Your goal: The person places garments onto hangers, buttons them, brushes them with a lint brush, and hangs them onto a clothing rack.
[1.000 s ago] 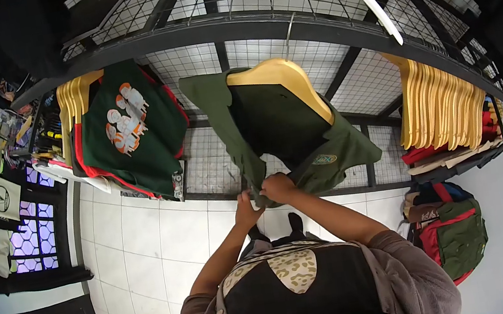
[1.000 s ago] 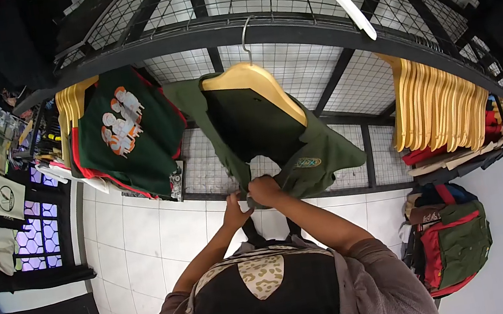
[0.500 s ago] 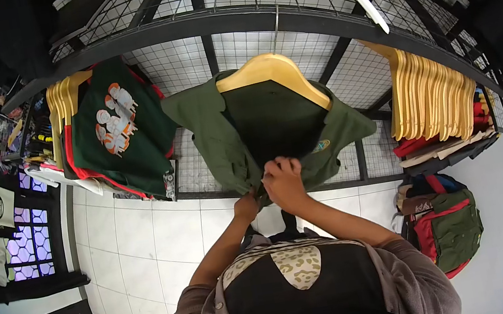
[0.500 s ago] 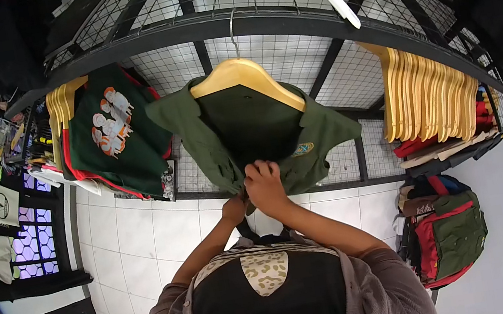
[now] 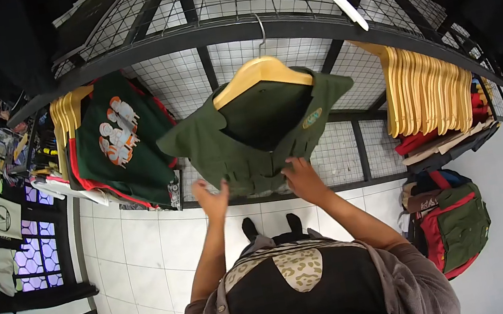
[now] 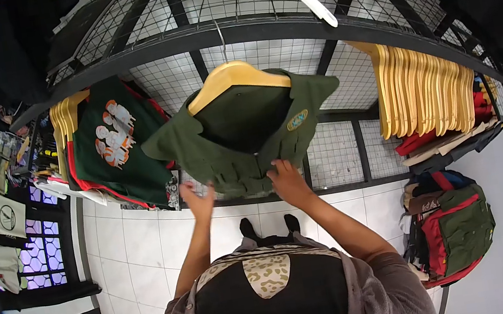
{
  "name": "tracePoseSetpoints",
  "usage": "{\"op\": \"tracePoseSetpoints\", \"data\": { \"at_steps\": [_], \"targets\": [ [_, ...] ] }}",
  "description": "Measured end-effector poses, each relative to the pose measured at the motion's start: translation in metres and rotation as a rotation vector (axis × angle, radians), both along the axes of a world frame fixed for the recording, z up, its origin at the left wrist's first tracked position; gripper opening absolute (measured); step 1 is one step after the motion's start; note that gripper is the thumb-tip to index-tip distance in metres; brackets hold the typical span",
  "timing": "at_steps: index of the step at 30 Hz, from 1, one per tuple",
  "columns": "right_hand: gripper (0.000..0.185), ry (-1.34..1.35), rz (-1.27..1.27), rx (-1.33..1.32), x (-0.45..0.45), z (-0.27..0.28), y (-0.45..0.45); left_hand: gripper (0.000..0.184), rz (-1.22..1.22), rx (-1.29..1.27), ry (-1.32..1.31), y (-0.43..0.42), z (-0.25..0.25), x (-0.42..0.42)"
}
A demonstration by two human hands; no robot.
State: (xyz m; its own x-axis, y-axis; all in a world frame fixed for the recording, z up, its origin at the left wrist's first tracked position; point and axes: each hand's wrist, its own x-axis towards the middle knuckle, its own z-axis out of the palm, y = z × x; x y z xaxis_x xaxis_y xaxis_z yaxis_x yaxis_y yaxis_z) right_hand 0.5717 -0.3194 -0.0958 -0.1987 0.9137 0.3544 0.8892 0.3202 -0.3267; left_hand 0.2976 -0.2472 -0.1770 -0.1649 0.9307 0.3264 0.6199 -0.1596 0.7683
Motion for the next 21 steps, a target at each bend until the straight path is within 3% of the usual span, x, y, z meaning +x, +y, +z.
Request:
{"op": "tracePoseSetpoints", "data": {
  "at_steps": [1,3,5,7,9,10,12,16,18,21],
  "targets": [
    [0.029,0.034,0.020,0.017,0.003,-0.002,0.002,0.057,0.100,0.241,0.020,0.014,0.022,-0.007],
    [0.026,0.107,0.029,0.097,0.005,0.034,0.013,0.064,0.087,0.243,-0.162,0.031,0.078,-0.012],
    [0.024,0.175,0.012,0.273,0.007,0.104,0.025,0.062,-0.005,0.276,-0.179,0.040,0.120,-0.012],
    [0.020,0.115,-0.082,0.617,0.016,0.175,0.038,0.061,-0.102,0.309,-0.193,0.048,0.136,-0.012],
    [0.019,0.006,-0.195,0.888,0.032,0.246,0.047,0.045,-0.128,0.093,-0.457,0.050,0.142,-0.011],
    [0.016,-0.044,-0.269,1.011,0.042,0.273,0.057,0.045,-0.134,0.094,-0.452,0.048,0.145,-0.010],
    [0.023,-0.179,-0.364,1.089,0.062,0.318,0.081,0.033,-0.106,0.144,-0.539,0.044,0.151,-0.007],
    [0.038,-0.175,-0.397,0.824,0.084,0.342,0.117,0.026,-0.101,0.163,-0.620,0.038,0.158,-0.002],
    [0.045,0.315,-0.417,0.249,0.091,0.337,0.130,0.026,-0.219,0.226,-0.704,0.035,0.169,0.004],
    [0.047,0.208,-0.402,0.300,0.083,0.335,0.128,0.028,-0.195,0.222,-0.718,0.039,0.173,0.003]
  ]
}}
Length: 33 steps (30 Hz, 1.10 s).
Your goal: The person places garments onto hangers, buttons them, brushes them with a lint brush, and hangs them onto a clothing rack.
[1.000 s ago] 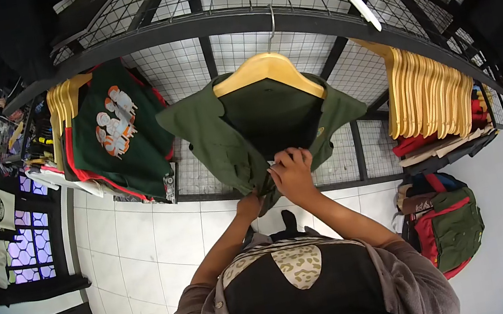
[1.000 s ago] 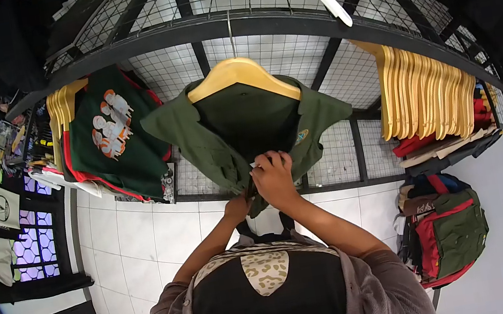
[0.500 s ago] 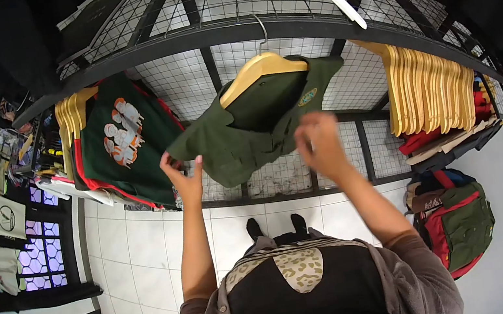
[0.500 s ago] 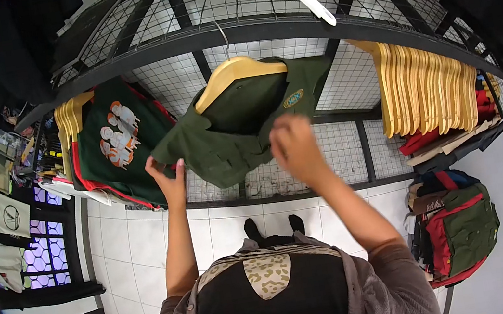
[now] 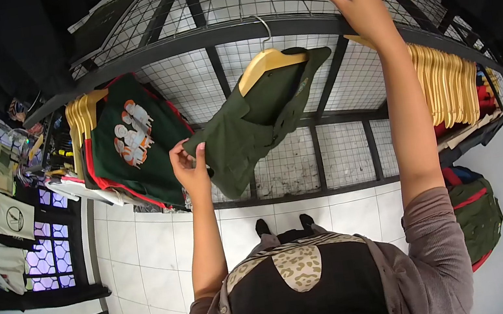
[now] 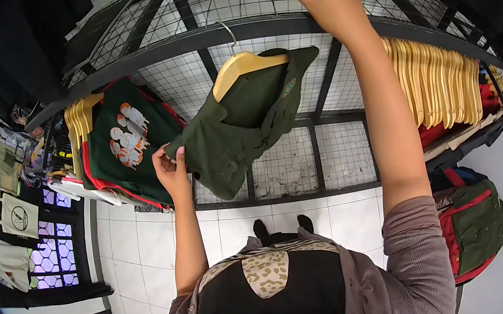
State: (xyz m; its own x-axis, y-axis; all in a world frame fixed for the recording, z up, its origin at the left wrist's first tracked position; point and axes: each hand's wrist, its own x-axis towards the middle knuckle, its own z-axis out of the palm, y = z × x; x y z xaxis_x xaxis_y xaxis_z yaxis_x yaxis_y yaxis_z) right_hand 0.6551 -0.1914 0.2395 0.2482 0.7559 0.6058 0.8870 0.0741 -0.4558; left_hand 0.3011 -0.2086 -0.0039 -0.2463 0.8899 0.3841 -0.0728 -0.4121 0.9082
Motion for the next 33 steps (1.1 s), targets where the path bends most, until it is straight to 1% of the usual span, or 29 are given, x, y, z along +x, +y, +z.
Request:
{"op": "tracePoseSetpoints", "data": {
  "at_steps": [1,2,3,5,6,8,9,11,12,13,14,15,17,18,19,20,21,22,23,25,26,27,28,29,30,31,33],
  "targets": [
    [0.047,-0.075,-0.043,-0.045,-0.006,0.002,-0.004,0.028,0.010,-0.005,-0.031,0.001,0.001,0.000],
    [0.048,-0.119,-0.004,-0.026,-0.007,0.003,-0.005,0.028,0.016,-0.007,-0.032,0.001,0.002,-0.001],
    [0.048,-0.118,-0.001,-0.028,-0.007,0.003,-0.004,0.028,0.000,0.000,-0.018,0.000,0.007,-0.003],
    [0.042,-0.158,0.020,-0.043,-0.005,0.003,0.000,0.028,-0.020,0.004,0.000,-0.002,0.009,-0.007],
    [0.042,-0.154,0.018,-0.045,-0.005,0.002,0.000,0.028,-0.017,-0.031,0.046,-0.003,0.009,-0.009],
    [0.034,-0.325,-0.012,0.181,-0.007,0.000,0.001,0.027,-0.019,-0.063,0.099,-0.005,0.006,-0.013],
    [0.034,-0.322,-0.018,0.182,-0.017,0.002,-0.007,0.028,-0.009,-0.034,0.098,-0.006,0.000,-0.015],
    [0.028,-0.235,-0.045,0.303,-0.040,0.007,-0.030,0.029,0.002,-0.001,0.092,-0.007,-0.012,-0.018],
    [0.028,-0.250,-0.017,0.422,-0.033,-0.006,-0.030,0.030,-0.044,-0.039,0.040,-0.009,-0.018,-0.023],
    [0.028,-0.249,-0.014,0.420,-0.040,-0.014,-0.037,0.031,-0.087,-0.078,-0.011,-0.011,-0.017,-0.024],
    [0.028,-0.180,0.043,0.384,-0.051,-0.023,-0.051,0.040,-0.077,0.003,-0.083,-0.013,-0.017,-0.021],
    [0.028,-0.109,0.099,0.345,-0.063,-0.035,-0.065,0.040,-0.075,-0.002,-0.081,-0.018,-0.010,-0.022],
    [0.025,0.111,0.292,0.241,-0.079,-0.082,-0.081,0.039,-0.151,-0.072,0.282,-0.027,0.008,-0.023],
    [0.026,0.126,0.351,0.265,-0.090,-0.106,-0.087,0.030,-0.200,-0.083,0.413,-0.033,0.020,-0.018],
    [0.029,0.285,0.411,0.117,-0.097,-0.147,-0.093,0.030,-0.203,-0.086,0.417,-0.033,0.013,-0.021],
    [0.029,0.233,0.451,0.336,-0.108,-0.183,-0.092,0.026,-0.238,-0.077,0.520,-0.032,0.002,-0.027],
    [0.031,0.212,0.522,0.159,-0.113,-0.214,-0.100,0.026,-0.273,-0.065,0.624,-0.032,-0.004,-0.030],
    [0.030,0.263,0.548,-0.004,-0.121,-0.248,-0.105,0.033,-0.244,-0.057,0.591,-0.039,0.004,-0.024],
    [0.031,0.318,0.571,-0.169,-0.131,-0.284,-0.110,0.033,-0.250,-0.061,0.599,-0.044,0.003,-0.019],
    [0.031,0.202,0.572,-0.365,-0.142,-0.360,-0.126,0.034,-0.207,-0.197,0.388,-0.050,-0.001,-0.013],
    [0.030,0.166,0.578,-0.513,-0.144,-0.386,-0.138,0.037,-0.248,-0.223,0.461,-0.050,-0.004,-0.018],
    [0.030,0.126,0.584,-0.656,-0.141,-0.400,-0.148,0.037,-0.251,-0.220,0.468,-0.051,-0.001,-0.016],
    [0.030,0.131,0.584,-0.651,-0.137,-0.404,-0.157,0.037,-0.225,-0.195,0.487,-0.054,0.005,-0.011],
    [0.029,0.193,0.590,-0.549,-0.132,-0.407,-0.167,0.037,-0.200,-0.175,0.507,-0.055,0.008,-0.010],
    [0.029,0.255,0.593,-0.449,-0.131,-0.408,-0.172,0.032,-0.223,-0.175,0.511,-0.054,0.004,-0.014],
    [0.029,0.259,0.589,-0.449,-0.131,-0.391,-0.170,0.032,-0.228,-0.175,0.514,-0.054,0.008,-0.012],
    [0.029,0.587,0.459,-0.399,-0.131,-0.353,-0.161,0.027,-0.320,-0.260,0.389,-0.059,0.022,-0.008]
  ]
}}
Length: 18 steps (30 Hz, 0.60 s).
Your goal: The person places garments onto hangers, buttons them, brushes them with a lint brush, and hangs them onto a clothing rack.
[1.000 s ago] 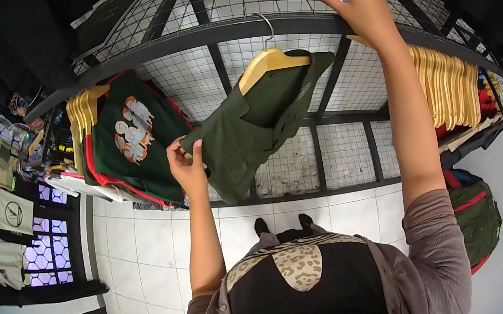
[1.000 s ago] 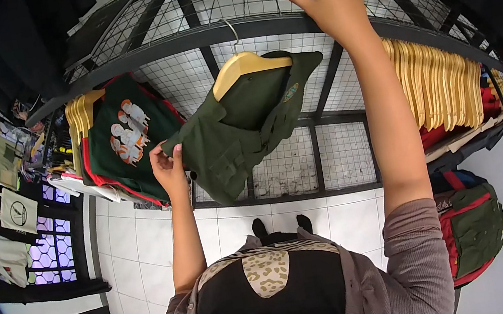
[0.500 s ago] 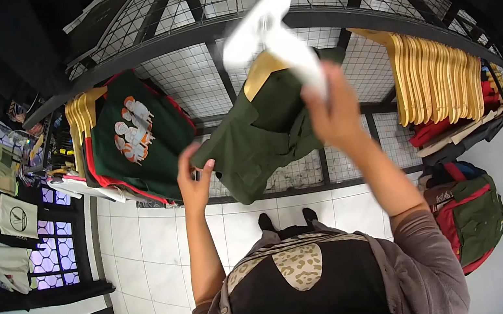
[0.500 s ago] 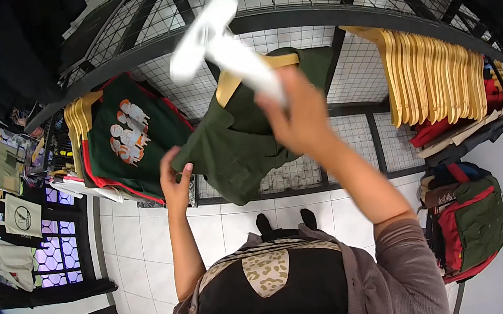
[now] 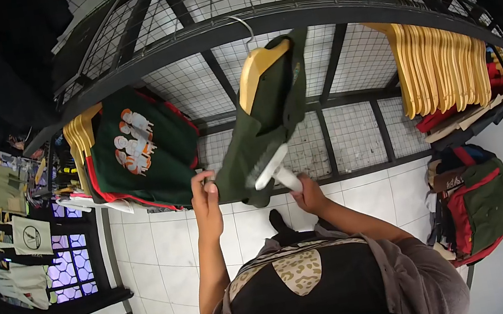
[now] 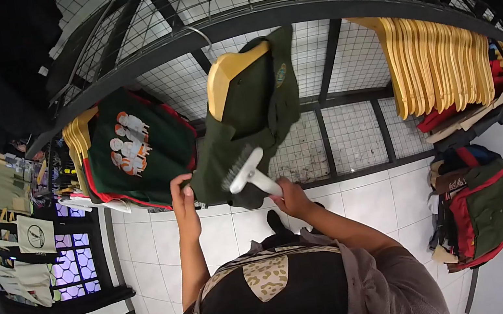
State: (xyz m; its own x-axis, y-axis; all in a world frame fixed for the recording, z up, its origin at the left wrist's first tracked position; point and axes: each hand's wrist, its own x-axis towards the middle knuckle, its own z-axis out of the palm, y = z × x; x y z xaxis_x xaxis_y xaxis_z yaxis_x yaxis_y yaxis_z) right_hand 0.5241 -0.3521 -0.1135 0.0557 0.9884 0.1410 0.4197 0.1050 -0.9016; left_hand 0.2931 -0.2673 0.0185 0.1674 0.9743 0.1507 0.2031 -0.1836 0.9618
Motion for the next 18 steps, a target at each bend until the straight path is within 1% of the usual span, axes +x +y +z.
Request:
{"op": "tracePoseSetpoints", "data": {
  "at_steps": [1,2,4,5,6,7,9,11,12,14,15,16,17,18],
  "targets": [
    [0.030,0.060,-0.049,0.065,-0.005,0.011,0.009,0.033,-0.054,0.009,0.023,-0.004,0.013,0.005],
    [0.030,0.061,-0.052,0.059,-0.013,0.012,0.019,0.033,-0.058,0.004,0.025,-0.007,0.023,0.011],
    [0.033,0.099,-0.065,0.141,-0.028,0.005,0.032,0.038,-0.195,0.026,0.165,-0.011,0.036,0.024],
    [0.033,0.108,-0.068,0.139,-0.031,-0.006,0.032,0.042,-0.166,0.114,0.332,-0.011,0.034,0.028],
    [0.037,0.055,-0.042,-0.053,-0.036,-0.022,0.033,0.043,-0.137,0.240,0.438,-0.013,0.044,0.040],
    [0.042,0.000,-0.014,-0.243,-0.041,-0.042,0.034,0.042,-0.110,0.203,0.462,-0.012,0.043,0.043],
    [0.053,-0.135,0.063,-0.152,-0.028,-0.098,0.013,0.040,-0.084,0.170,0.487,-0.010,0.041,0.043],
    [0.058,-0.186,0.121,-0.342,-0.008,-0.139,-0.011,0.033,-0.049,0.104,0.473,-0.007,0.042,0.040],
    [0.058,-0.180,0.118,-0.344,0.000,-0.139,-0.015,0.033,-0.054,0.103,0.478,-0.007,0.043,0.038],
    [0.050,-0.192,-0.120,-0.099,0.009,-0.142,-0.022,0.029,-0.102,0.028,0.569,-0.007,0.050,0.035],
    [0.038,-0.075,-0.206,-0.193,0.008,-0.111,-0.012,0.029,-0.106,0.024,0.572,-0.009,0.053,0.038],
    [0.038,-0.073,-0.207,-0.198,0.005,-0.083,0.003,0.029,-0.141,-0.095,0.492,-0.012,0.057,0.043],
    [0.032,0.058,-0.287,-0.176,-0.001,-0.058,0.019,0.029,-0.174,-0.215,0.410,-0.014,0.057,0.048],
    [0.027,0.191,-0.367,-0.153,-0.010,-0.042,0.030,0.029,-0.175,-0.220,0.412,-0.017,0.055,0.051]
  ]
}}
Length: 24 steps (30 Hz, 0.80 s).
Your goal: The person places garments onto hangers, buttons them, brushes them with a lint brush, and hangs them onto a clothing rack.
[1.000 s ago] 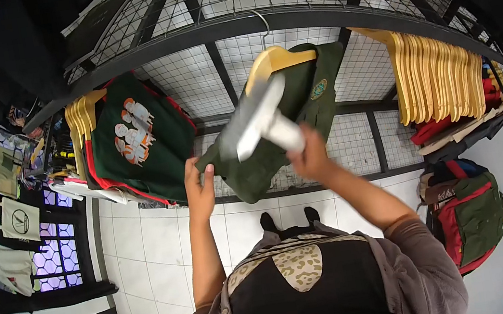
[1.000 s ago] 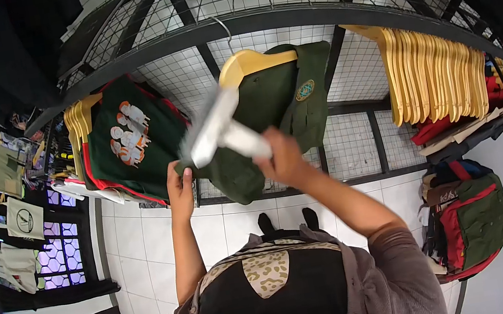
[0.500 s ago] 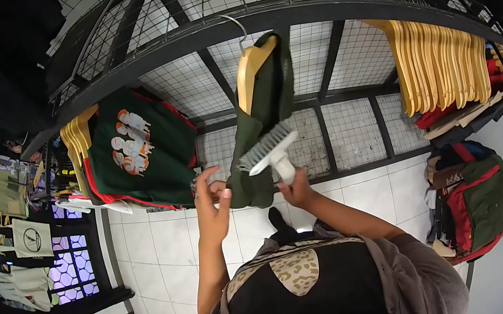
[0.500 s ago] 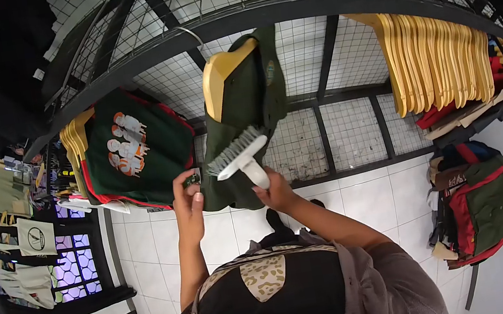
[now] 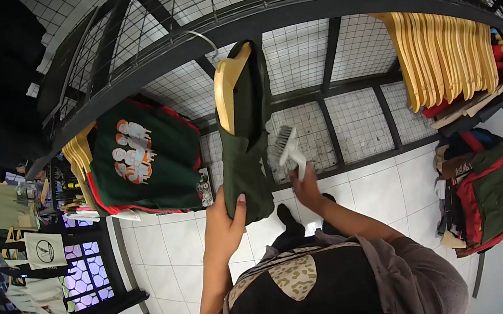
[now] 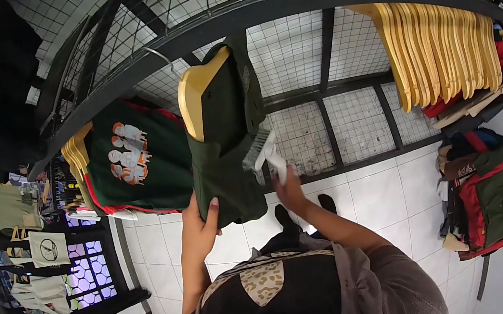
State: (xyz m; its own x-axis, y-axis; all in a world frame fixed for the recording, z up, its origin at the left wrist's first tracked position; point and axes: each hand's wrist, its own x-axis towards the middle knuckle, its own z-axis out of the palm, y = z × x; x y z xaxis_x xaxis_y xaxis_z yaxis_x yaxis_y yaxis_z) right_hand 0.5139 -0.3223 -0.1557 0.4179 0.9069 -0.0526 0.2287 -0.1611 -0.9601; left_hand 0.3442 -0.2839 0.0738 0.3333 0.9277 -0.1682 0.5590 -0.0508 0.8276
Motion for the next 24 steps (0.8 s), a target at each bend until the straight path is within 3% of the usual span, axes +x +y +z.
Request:
{"op": "tracePoseSetpoints", "data": {
  "at_steps": [2,4,6,8,10,12,15,20,21,24],
  "targets": [
    [0.023,-0.021,0.029,0.281,-0.023,0.012,0.011,0.032,-0.009,-0.064,-0.075,-0.002,-0.002,0.004],
    [0.031,-0.046,0.179,0.036,-0.052,-0.022,0.011,0.034,-0.016,-0.140,-0.069,-0.005,-0.004,0.004],
    [0.039,0.062,0.333,-0.068,-0.053,-0.052,-0.007,0.034,-0.007,-0.028,-0.096,-0.006,-0.014,0.000],
    [0.040,-0.212,0.438,-0.090,-0.033,-0.108,-0.041,0.033,0.010,-0.034,-0.069,-0.005,-0.010,-0.004],
    [0.050,-0.408,0.653,-0.316,-0.004,-0.152,-0.060,0.033,0.026,-0.041,-0.043,-0.005,-0.006,-0.008],
    [0.047,-0.410,0.662,-0.368,0.024,-0.140,-0.065,0.032,0.038,-0.084,-0.063,-0.006,-0.005,-0.009],
    [0.028,-0.174,0.208,-0.176,0.021,-0.091,-0.032,0.032,0.011,-0.106,-0.138,-0.010,-0.007,-0.002],
    [0.026,-0.017,-0.180,0.175,-0.027,-0.021,0.013,0.031,-0.014,-0.259,-0.199,-0.014,-0.003,0.006],
    [0.027,0.105,-0.020,-0.044,-0.032,-0.016,0.007,0.031,-0.025,-0.269,-0.206,-0.014,-0.004,0.006],
    [0.028,-0.027,0.076,-0.100,-0.037,-0.094,-0.020,0.032,-0.038,-0.275,-0.227,-0.014,-0.003,0.004]
  ]
}}
